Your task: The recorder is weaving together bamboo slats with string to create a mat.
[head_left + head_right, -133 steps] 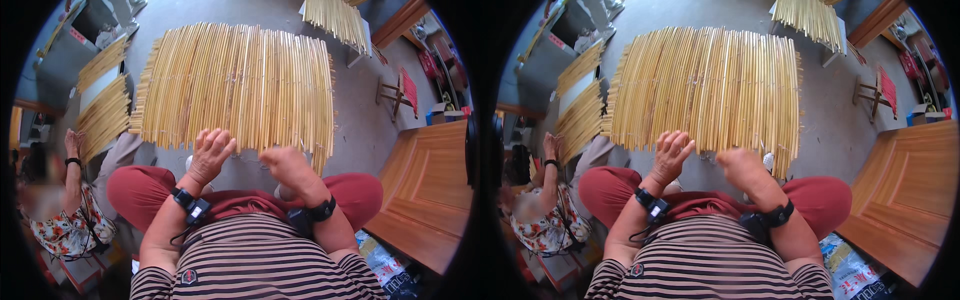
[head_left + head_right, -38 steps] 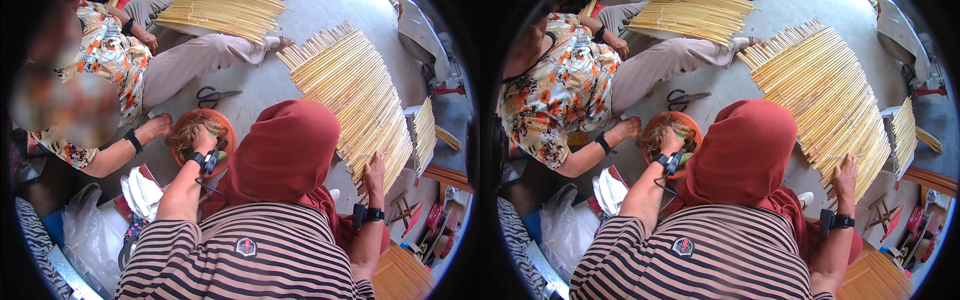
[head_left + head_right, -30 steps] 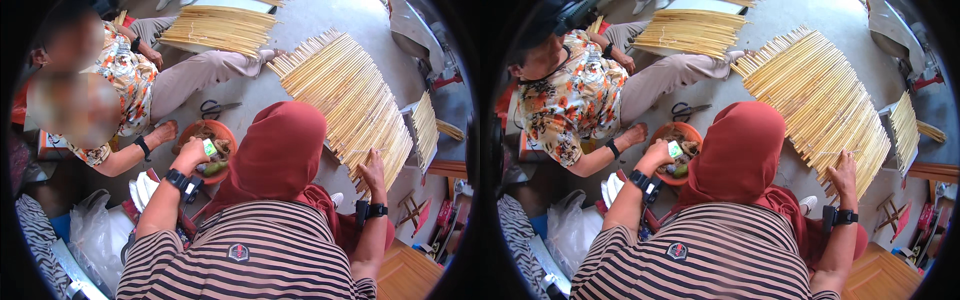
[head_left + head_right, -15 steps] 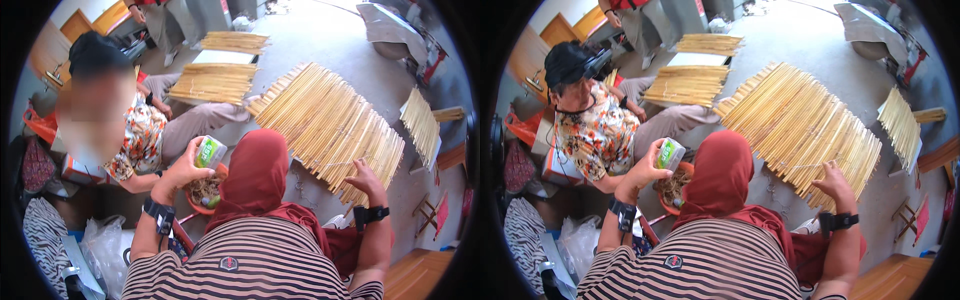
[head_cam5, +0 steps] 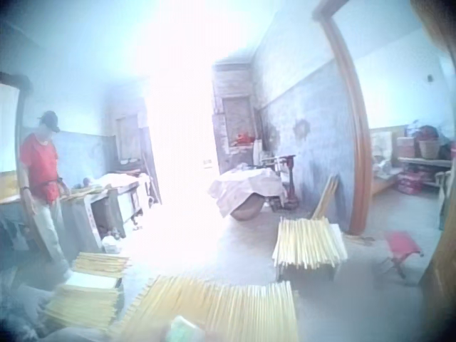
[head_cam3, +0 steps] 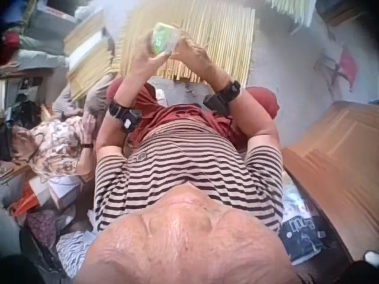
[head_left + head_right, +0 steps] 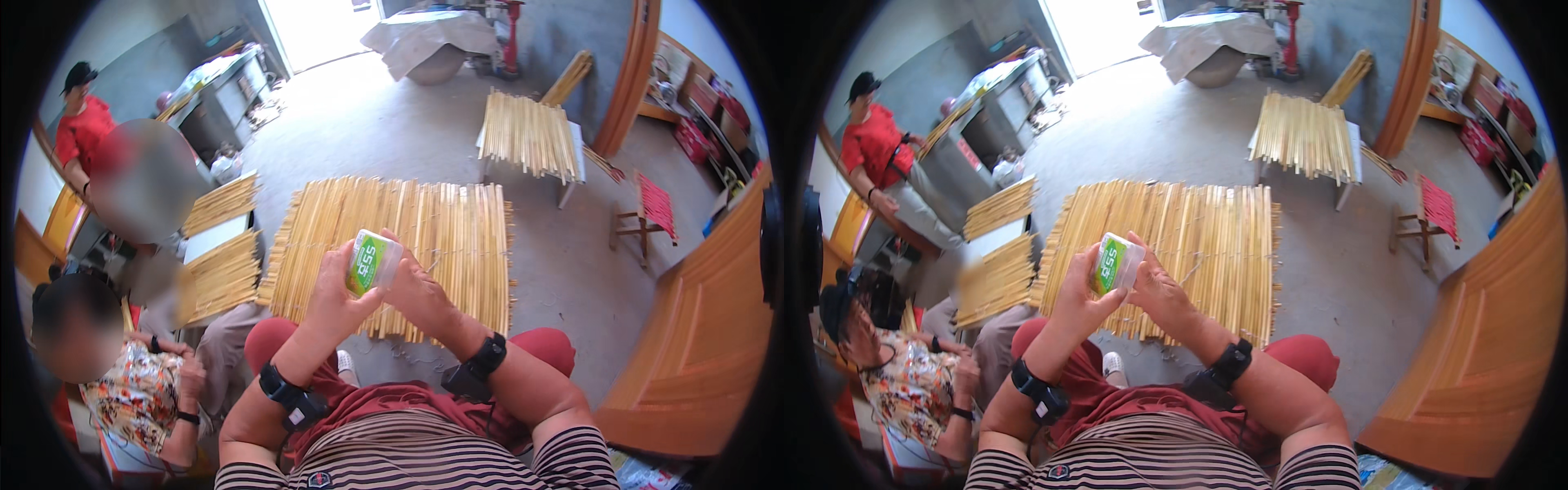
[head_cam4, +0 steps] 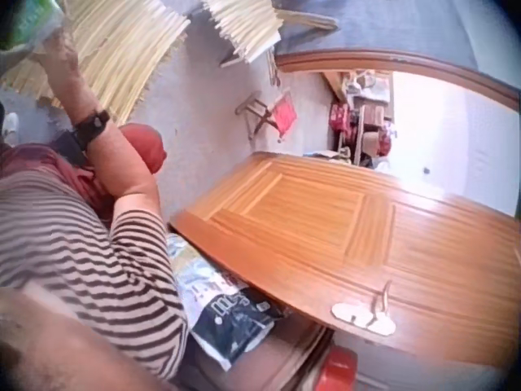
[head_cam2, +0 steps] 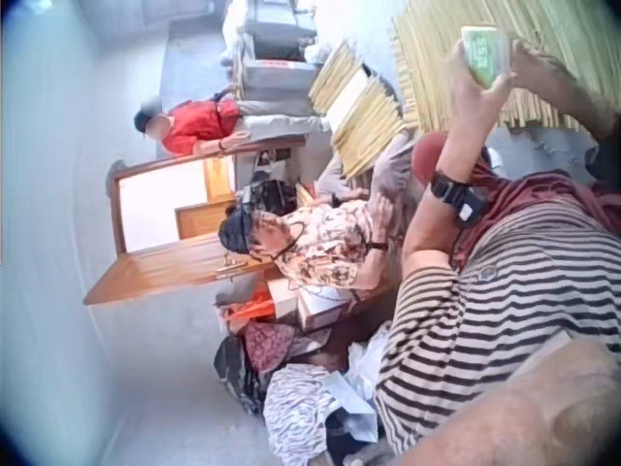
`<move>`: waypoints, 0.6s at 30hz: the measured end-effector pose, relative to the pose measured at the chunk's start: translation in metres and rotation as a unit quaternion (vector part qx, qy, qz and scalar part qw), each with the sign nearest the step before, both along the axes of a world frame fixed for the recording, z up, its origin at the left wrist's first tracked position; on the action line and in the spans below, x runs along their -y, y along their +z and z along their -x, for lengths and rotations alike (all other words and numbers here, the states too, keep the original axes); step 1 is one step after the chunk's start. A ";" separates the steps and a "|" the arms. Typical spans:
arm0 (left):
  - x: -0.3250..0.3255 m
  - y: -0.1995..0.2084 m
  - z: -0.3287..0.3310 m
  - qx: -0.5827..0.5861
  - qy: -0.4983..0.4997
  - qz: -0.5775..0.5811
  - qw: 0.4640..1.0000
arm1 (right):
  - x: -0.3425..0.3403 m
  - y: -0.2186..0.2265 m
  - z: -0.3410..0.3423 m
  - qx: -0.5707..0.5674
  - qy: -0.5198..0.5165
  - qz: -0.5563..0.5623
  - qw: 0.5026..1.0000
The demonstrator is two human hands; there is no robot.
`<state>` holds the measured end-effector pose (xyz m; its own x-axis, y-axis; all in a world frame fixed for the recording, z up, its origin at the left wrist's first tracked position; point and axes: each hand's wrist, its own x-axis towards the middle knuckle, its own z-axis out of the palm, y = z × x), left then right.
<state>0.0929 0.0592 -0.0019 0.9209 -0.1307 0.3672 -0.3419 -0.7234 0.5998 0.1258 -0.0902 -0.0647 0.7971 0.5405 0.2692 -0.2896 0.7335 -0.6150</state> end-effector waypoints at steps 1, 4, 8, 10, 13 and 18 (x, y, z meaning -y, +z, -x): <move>0.013 0.000 -0.002 0.012 0.010 -0.041 0.999 | 0.002 0.001 -0.001 0.004 -0.011 0.000 1.000; 0.051 -0.003 -0.005 0.125 0.036 -0.144 0.981 | 0.010 -0.004 -0.004 -0.033 -0.034 -0.131 0.990; 0.065 -0.007 -0.012 0.121 0.040 -0.142 0.982 | 0.016 -0.006 -0.008 -0.051 -0.091 -0.115 0.988; 0.061 0.000 -0.014 0.035 -0.003 -0.057 0.998 | 0.027 -0.006 -0.013 -0.075 -0.091 -0.055 0.991; 0.044 0.008 -0.026 -0.010 -0.070 0.010 0.997 | 0.037 -0.006 -0.027 -0.130 -0.051 -0.027 0.990; 0.008 0.041 -0.033 0.032 -0.289 -0.215 0.932 | 0.041 0.013 -0.024 0.029 0.030 0.243 0.969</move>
<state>0.1257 0.0511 0.0394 0.6288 -0.7462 0.2188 -0.7745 -0.5762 0.2610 0.1499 -0.1314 -0.0519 0.7512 0.6599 0.0144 -0.2786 0.3368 -0.8994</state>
